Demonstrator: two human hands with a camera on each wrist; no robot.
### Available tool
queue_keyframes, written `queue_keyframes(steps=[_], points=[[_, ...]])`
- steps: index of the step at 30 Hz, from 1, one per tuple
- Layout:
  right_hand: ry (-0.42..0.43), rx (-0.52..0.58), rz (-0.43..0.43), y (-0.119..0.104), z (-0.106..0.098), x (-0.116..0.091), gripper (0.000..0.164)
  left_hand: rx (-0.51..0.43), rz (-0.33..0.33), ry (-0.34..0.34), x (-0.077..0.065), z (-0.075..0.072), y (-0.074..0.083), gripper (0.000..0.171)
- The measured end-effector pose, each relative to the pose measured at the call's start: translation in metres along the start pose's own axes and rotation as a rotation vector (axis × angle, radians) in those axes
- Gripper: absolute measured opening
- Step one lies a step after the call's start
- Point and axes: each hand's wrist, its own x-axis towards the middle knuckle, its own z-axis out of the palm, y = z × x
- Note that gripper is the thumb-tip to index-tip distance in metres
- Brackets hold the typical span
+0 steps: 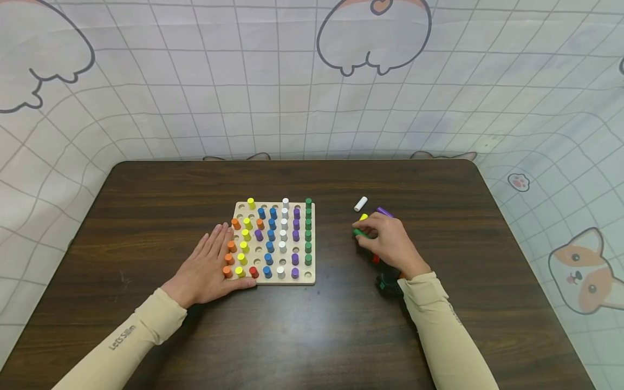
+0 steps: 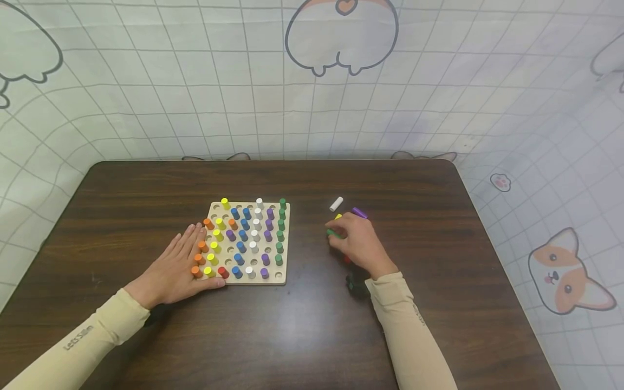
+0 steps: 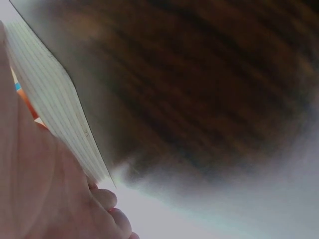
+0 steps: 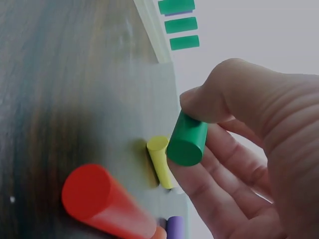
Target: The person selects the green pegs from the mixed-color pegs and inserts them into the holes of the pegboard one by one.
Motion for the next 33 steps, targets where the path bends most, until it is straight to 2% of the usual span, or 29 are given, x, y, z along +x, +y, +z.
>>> queue_keyframes(steps=[14, 23, 33], points=[[0.021, 0.099, -0.032, -0.011, 0.002, -0.001, 0.022, -0.012, -0.003, -0.015, 0.002, 0.002, -0.003, 0.126], [-0.003, 0.129, -0.041, -0.017, 0.004, -0.002, 0.024, -0.005, -0.007, -0.021, 0.001, 0.002, -0.003, 0.127], [-0.002, 0.146, -0.104, -0.023, 0.011, -0.002, 0.023, -0.01, -0.004, -0.014, 0.002, 0.003, -0.003, 0.126]])
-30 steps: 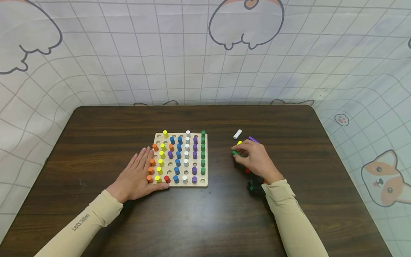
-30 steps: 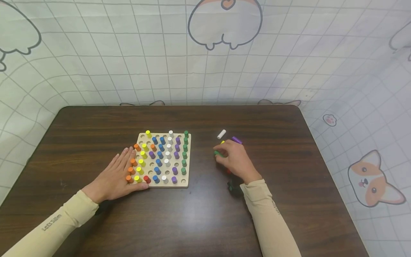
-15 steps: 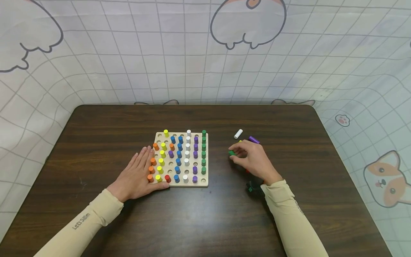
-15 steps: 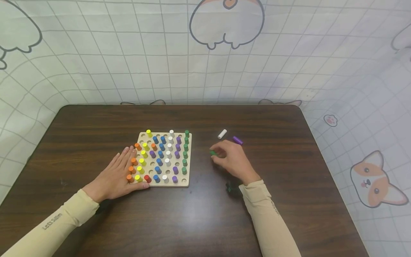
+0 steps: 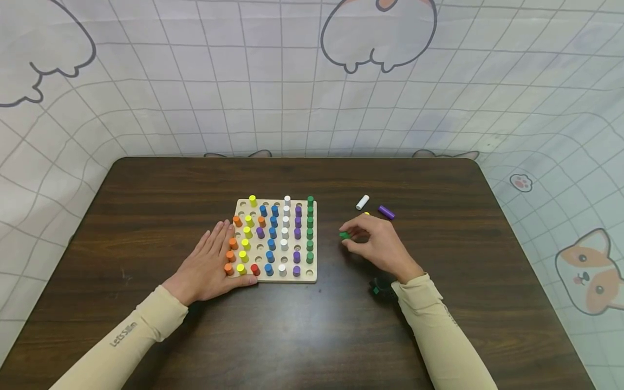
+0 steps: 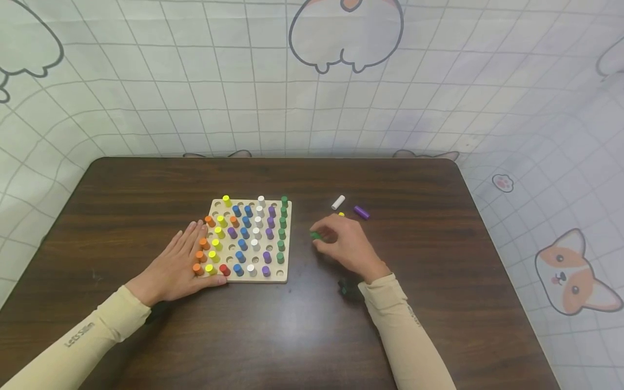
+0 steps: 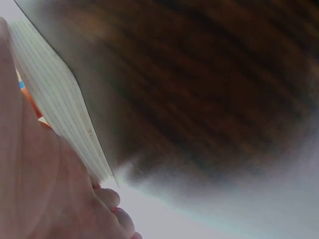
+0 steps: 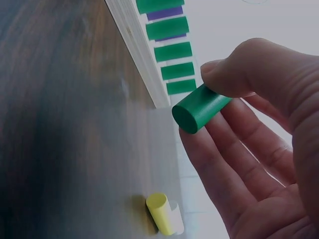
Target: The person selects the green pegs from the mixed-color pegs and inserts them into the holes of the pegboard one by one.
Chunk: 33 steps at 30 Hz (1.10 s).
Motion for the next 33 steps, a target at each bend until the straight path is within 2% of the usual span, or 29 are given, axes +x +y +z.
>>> queue_keyframes(steps=[24, 33], points=[[-0.06, -0.012, -0.084, -0.016, 0.015, -0.002, 0.023, 0.001, 0.002, -0.008, 0.0, -0.001, 0.0, 0.127], [-0.084, 0.027, -0.118, -0.023, 0.02, -0.003, 0.025, 0.003, -0.004, -0.013, 0.0, -0.001, -0.001, 0.127]])
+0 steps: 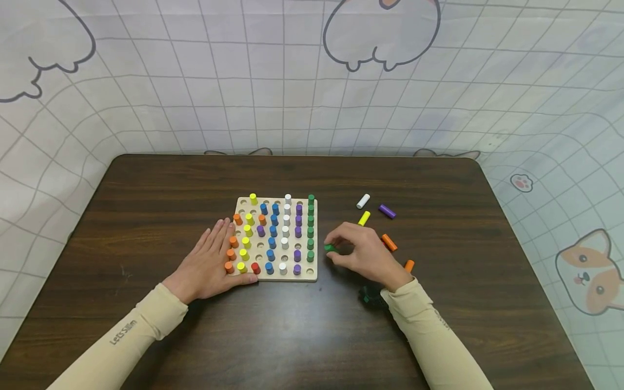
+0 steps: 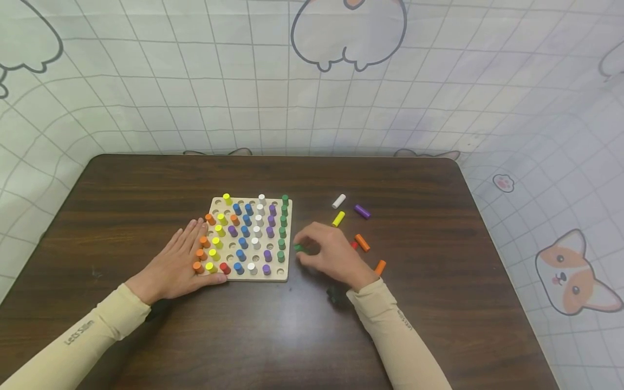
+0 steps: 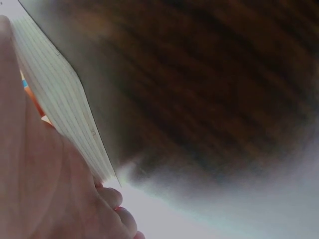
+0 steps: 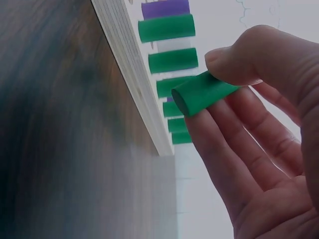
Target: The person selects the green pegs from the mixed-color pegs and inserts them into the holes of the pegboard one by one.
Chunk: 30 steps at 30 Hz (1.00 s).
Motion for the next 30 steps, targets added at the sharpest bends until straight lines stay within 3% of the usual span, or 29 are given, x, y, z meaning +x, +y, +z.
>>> queue_keyframes(steps=[30], points=[[-0.094, 0.05, -0.055, -0.018, 0.021, 0.001, 0.024, -0.006, 0.003, 0.005, 0.0, 0.0, 0.0, 0.127]])
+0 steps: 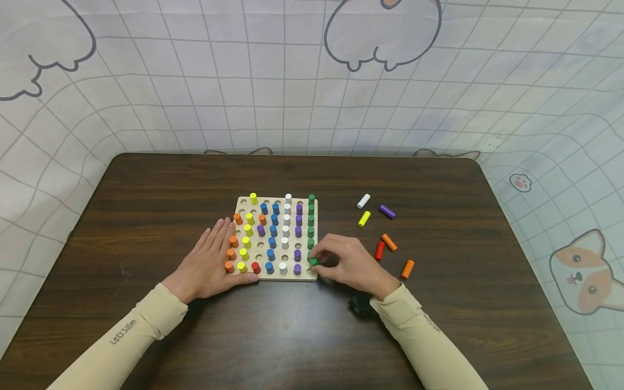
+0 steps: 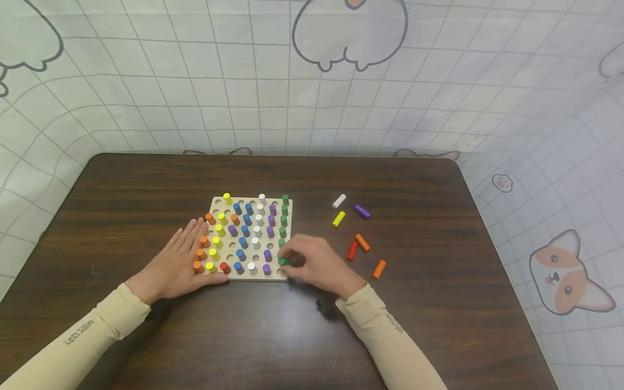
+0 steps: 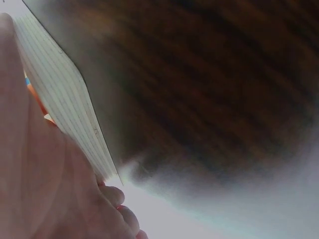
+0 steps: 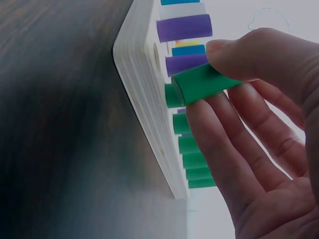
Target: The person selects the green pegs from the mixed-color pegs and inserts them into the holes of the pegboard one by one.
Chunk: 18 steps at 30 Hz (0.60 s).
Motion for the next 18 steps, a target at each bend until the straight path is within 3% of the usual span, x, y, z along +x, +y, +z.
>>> queue_keyframes(steps=[18], points=[[-0.058, -0.006, 0.012, -0.003, 0.0076, 0.0014, 0.025, -0.011, 0.0, 0.001, -0.0002, -0.0006, 0.0, 0.127]])
